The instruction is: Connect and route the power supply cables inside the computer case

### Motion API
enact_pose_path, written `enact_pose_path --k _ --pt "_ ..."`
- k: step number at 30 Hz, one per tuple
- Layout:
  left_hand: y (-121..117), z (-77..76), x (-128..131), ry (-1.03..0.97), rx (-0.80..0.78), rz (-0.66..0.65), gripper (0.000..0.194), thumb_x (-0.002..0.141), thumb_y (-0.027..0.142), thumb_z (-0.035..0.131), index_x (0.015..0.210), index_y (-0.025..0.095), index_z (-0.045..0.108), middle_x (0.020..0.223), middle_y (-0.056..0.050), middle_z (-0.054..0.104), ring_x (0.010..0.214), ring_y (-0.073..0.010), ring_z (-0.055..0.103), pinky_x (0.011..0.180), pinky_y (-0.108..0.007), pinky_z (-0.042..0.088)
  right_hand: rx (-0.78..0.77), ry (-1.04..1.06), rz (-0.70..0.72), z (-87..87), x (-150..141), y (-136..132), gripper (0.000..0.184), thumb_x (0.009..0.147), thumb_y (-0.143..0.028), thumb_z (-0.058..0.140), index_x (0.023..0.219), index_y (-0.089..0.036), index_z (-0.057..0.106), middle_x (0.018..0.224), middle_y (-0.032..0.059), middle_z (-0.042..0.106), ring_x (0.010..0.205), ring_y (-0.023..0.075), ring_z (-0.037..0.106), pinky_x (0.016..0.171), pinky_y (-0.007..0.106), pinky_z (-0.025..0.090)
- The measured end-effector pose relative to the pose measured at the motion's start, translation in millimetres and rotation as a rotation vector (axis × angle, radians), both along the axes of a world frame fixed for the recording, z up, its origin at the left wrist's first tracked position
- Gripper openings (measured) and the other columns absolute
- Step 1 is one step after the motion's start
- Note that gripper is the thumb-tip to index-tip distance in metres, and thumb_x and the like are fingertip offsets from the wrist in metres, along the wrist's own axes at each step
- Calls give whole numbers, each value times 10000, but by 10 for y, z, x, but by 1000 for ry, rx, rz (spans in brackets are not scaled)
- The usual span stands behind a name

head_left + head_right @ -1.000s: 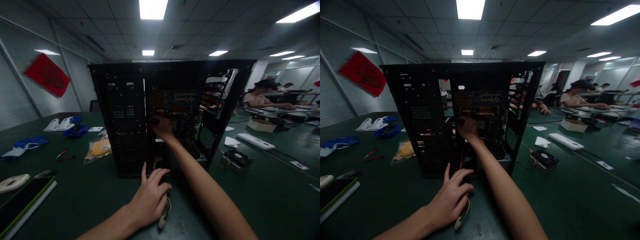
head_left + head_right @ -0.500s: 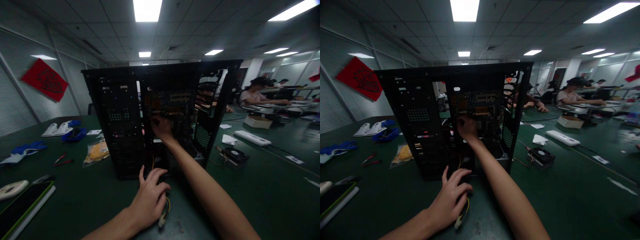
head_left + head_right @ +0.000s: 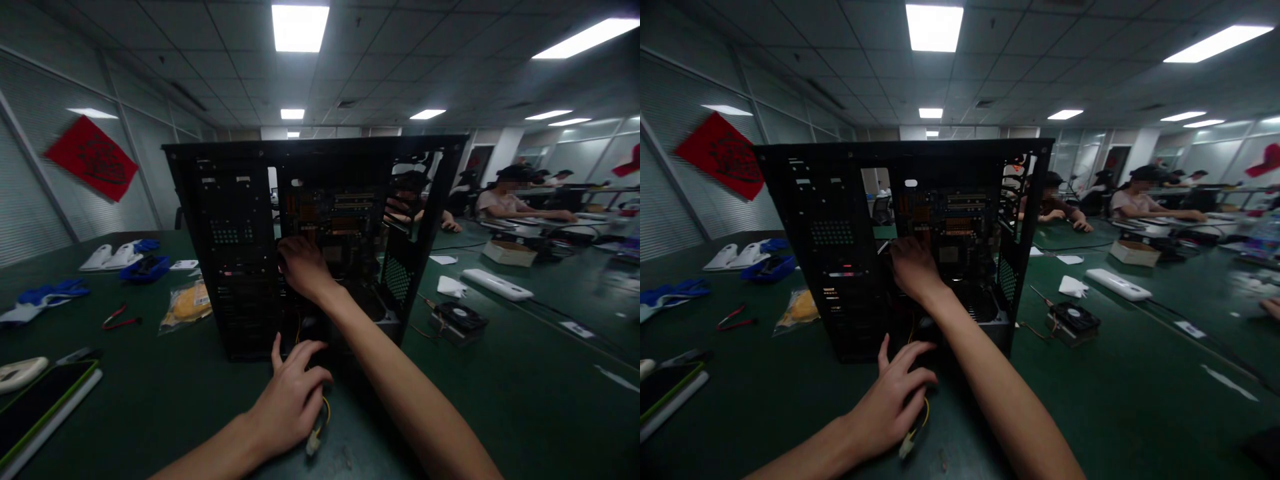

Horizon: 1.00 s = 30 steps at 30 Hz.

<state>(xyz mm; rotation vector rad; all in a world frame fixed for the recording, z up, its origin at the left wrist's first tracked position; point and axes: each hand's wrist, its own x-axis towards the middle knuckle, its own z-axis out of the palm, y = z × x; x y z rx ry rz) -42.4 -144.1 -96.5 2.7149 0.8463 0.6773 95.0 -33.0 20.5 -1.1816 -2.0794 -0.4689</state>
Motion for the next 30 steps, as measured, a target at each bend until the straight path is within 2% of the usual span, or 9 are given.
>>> enact_pose_path --k 6,10,14,17,20,23,25,28,30 --pt "24 26 -8 70 16 -5 352 866 69 424 1066 260 640 1423 -106 510 1353 -302 451 1077 -802 -15 -90 -73 67 183 4 -165 239 930 -147 483 1127 -114 615 1213 155 628 1103 258 561 931 368 438" --pt "35 23 -24 77 20 5 356 883 74 410 1091 266 625 1428 -107 501 1365 -288 436 1083 -792 -16 -408 -171 182 374 141 -363 199 911 -224 570 1046 -113 665 1026 127 703 873 206 631 733 282 441" --pt "41 16 -45 45 69 11 384 877 72 438 1165 264 605 1387 -112 538 1343 -279 461 1121 -750 26 -732 -227 168 543 311 -621 271 896 -368 603 967 -131 712 851 72 704 674 149 587 566 241 363" --pt "47 22 -57 8 143 21 413 869 68 452 1211 256 587 1371 -110 556 1311 -274 495 1150 -695 114 -914 -271 81 625 519 -783 326 859 -440 620 929 -144 736 775 43 684 630 148 559 537 247 345" --pt "33 32 -73 -52 205 33 428 878 81 457 1260 254 539 1338 -111 565 1263 -272 527 1132 -661 215 -1002 -258 58 662 801 -903 306 803 -421 685 932 -151 749 791 29 691 685 163 581 590 247 388" --pt "-2 39 -102 -239 315 64 445 869 87 496 1291 225 483 1264 -129 546 1208 -267 531 1068 -564 368 -976 -160 224 611 1025 -1023 302 787 -428 724 939 -169 756 986 47 707 873 198 628 760 260 462" --pt "-22 45 -126 -406 403 70 496 849 75 529 1323 191 438 1288 -157 480 1247 -269 483 1040 -482 425 -926 -73 339 497 1073 -1098 322 769 -471 755 921 -187 757 1177 69 664 1040 228 618 905 295 461" --pt "-26 56 -145 -519 449 -26 642 817 66 546 1412 158 322 1431 -207 360 1384 -296 361 1089 -460 406 -819 177 548 202 994 -1124 388 758 -479 786 1043 -221 733 1392 87 546 1248 254 531 1038 360 419" --pt "-12 59 -135 -434 361 -132 692 792 85 557 1432 163 305 1458 -198 394 1371 -289 403 1083 -441 416 -700 434 672 -45 887 -1051 365 810 -466 747 1086 -230 708 1385 102 553 1242 251 539 991 382 465"
